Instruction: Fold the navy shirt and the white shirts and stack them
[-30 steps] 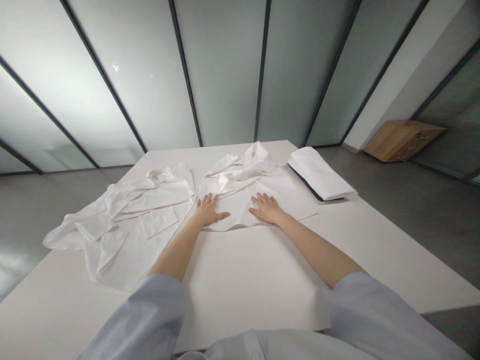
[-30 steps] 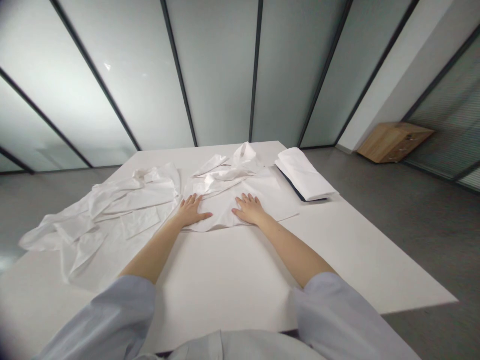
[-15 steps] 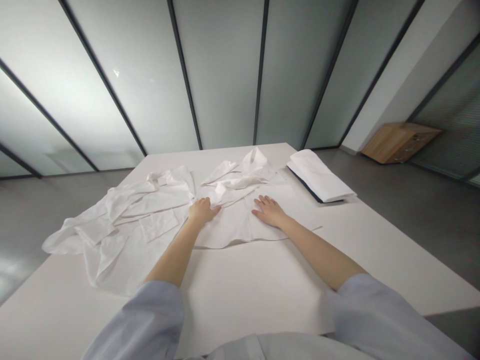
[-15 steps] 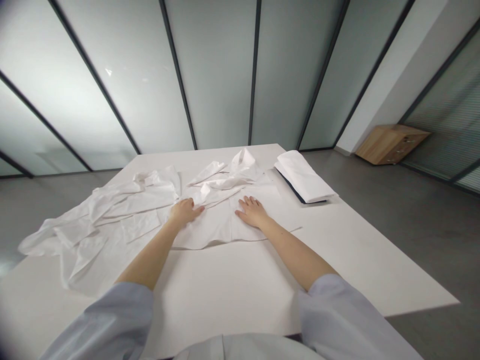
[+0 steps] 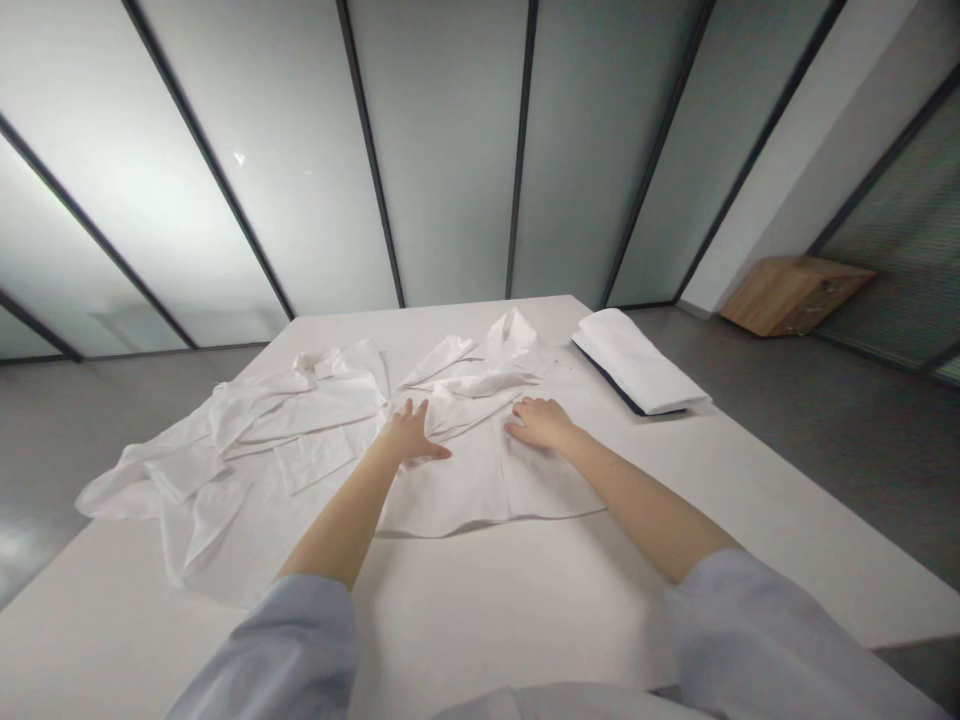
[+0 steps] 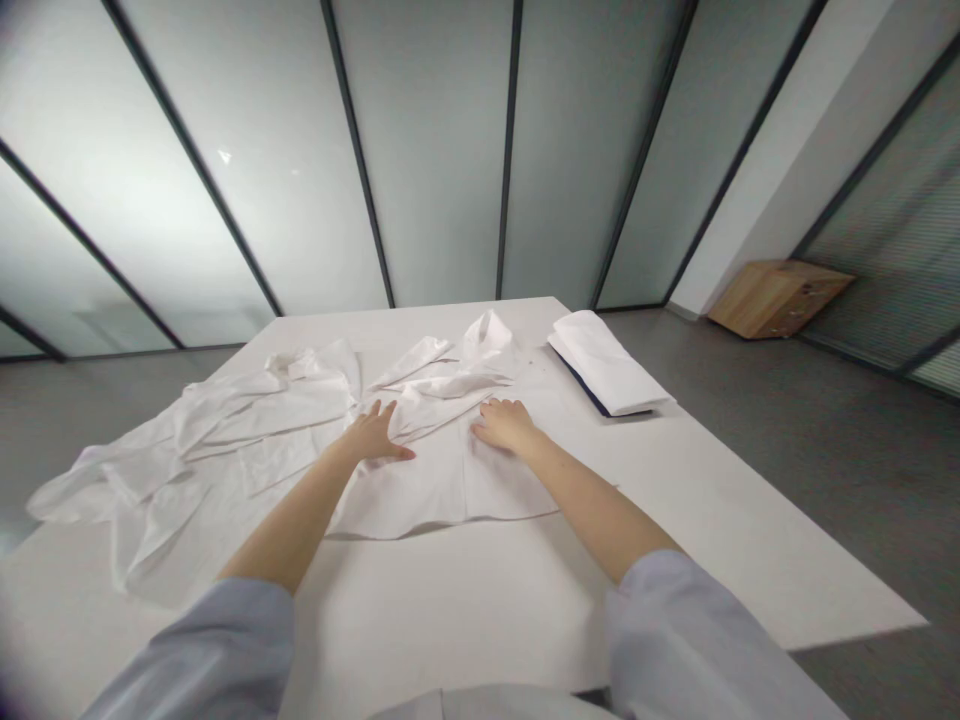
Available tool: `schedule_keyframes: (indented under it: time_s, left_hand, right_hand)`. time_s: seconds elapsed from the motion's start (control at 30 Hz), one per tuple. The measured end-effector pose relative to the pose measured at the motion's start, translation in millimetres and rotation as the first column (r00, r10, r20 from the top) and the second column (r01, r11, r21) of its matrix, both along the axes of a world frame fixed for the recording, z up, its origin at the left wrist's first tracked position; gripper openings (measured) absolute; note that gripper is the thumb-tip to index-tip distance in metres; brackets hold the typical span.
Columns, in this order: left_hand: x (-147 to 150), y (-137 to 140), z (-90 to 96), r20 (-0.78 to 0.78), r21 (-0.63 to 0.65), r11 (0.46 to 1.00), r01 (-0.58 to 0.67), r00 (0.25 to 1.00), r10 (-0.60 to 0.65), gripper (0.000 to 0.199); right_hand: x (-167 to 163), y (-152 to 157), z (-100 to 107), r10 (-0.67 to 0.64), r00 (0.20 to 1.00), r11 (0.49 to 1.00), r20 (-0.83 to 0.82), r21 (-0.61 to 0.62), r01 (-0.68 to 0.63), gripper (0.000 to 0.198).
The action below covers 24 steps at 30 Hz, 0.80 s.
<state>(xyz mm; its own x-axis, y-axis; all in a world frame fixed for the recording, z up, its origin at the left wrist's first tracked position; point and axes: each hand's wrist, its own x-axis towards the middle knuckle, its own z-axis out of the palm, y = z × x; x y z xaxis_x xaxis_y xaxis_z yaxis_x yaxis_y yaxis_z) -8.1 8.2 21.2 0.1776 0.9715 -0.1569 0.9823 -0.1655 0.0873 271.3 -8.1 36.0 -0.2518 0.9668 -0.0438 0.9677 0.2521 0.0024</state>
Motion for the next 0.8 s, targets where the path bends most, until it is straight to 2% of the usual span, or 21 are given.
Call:
schedule_keyframes:
  time_s: [0.1,0.13,0.2,0.3,0.37,0.43,0.5,0.6,0.7,0.77,0.8]
  left_hand:
    - [2,2,17.2,-0.034,-0.068,0.996,0.051,0.998,-0.053,0.126]
    - [4,3,20.9,-0.030,-0.045,0.998,0.044,0.999,-0.045,0.121]
    - [7,6,22.0,0.001,0.083,0.997,0.008,1.000,-0.008,0.110]
    - [12,9,7.4,0.047,0.239,0.971,0.023,0.998,-0.036,0.087]
    - [12,8,-5.9,0.029,0.233,0.970,0.065,0.997,-0.073,0.074]
    - [12,5,-13.0,-0.002,0.190,0.978,0.084,0.996,-0.085,0.069]
    - [11,1,-9.6,-0.021,0.121,0.989,0.090,0.996,-0.088,0.071]
    - [14,-8,9.5,-0.025,0.056,0.996,0.067,0.998,-0.065,0.078]
    - [30,-12,24.9,0.034,0.212,0.975,0.062,0.997,-0.070,0.073]
    - [45,-9,24.9,0.111,0.278,0.956,0.093,0.986,-0.128,0.069]
    - [52,-5,21.9,0.161,0.267,0.959,0.099,0.976,-0.146,0.065]
  right_hand:
    - [5,12,9,-0.002,1.000,1.000,-0.029,-0.022,0.002,0.042]
    - [7,17,10,-0.006,0.999,1.000,-0.036,0.002,0.006,0.044]
    - [10,24,4,-0.021,0.999,0.999,-0.048,0.048,0.024,0.049]
    - [14,27,-17,-0.057,0.996,0.997,-0.069,0.056,0.061,0.056]
    - [17,24,-31,-0.066,0.995,0.996,-0.070,0.058,0.071,0.059]
    - [19,18,-36,-0.069,0.996,0.995,-0.060,0.068,0.073,0.060]
    - [20,10,-32,-0.054,0.997,0.997,-0.050,0.054,0.056,0.058]
    - [19,0,-16,0.007,1.000,1.000,-0.023,0.020,-0.006,0.049]
    - [9,-4,-5,0.113,0.994,0.992,-0.013,0.054,-0.112,0.042]
    - [-2,-3,-4,0.183,0.982,0.979,-0.042,0.094,-0.178,0.046]
    - [-8,-1,-5,0.203,0.977,0.975,-0.059,0.105,-0.197,0.048]
